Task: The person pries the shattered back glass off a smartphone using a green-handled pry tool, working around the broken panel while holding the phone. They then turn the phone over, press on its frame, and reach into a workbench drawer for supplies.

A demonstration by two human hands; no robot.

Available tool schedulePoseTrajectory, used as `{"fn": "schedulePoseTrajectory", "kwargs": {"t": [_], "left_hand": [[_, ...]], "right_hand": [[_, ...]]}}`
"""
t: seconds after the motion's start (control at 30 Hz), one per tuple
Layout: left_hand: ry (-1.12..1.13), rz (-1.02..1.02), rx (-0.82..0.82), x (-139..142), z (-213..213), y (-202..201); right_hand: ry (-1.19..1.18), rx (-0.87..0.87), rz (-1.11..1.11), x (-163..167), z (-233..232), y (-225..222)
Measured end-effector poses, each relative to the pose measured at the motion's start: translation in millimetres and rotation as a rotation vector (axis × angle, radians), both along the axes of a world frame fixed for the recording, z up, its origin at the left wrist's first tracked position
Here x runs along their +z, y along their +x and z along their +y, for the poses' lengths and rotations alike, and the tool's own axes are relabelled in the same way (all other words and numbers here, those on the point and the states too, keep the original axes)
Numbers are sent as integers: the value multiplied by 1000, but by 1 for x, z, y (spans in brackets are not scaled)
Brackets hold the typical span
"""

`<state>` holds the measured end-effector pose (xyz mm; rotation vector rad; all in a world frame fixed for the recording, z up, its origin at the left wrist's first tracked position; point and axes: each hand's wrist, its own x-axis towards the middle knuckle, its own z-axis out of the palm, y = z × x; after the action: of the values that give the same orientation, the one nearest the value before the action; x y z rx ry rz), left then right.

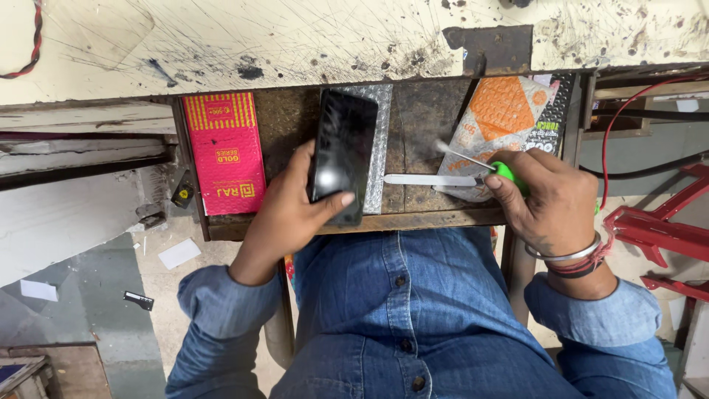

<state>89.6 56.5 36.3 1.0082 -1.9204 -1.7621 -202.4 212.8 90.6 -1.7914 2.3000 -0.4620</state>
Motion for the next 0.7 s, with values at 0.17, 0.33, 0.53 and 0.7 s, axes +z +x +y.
{"fn": "schedulePoseTrajectory", "kwargs": {"t": [0.17,0.33,0.53,0.7], "left_hand": [[-403,-546,53,11,3,-19],[-926,-310,101,38,20,-20],[-870,-66,-221,35,64,-31],[-901,-123,-265,17,83,-13]], "right_hand": [[28,30,18,-4,7,-1],[93,147,85,4,3,6],[145,453,34,17,-1,32],[145,492,-58,23,1,36]]}}
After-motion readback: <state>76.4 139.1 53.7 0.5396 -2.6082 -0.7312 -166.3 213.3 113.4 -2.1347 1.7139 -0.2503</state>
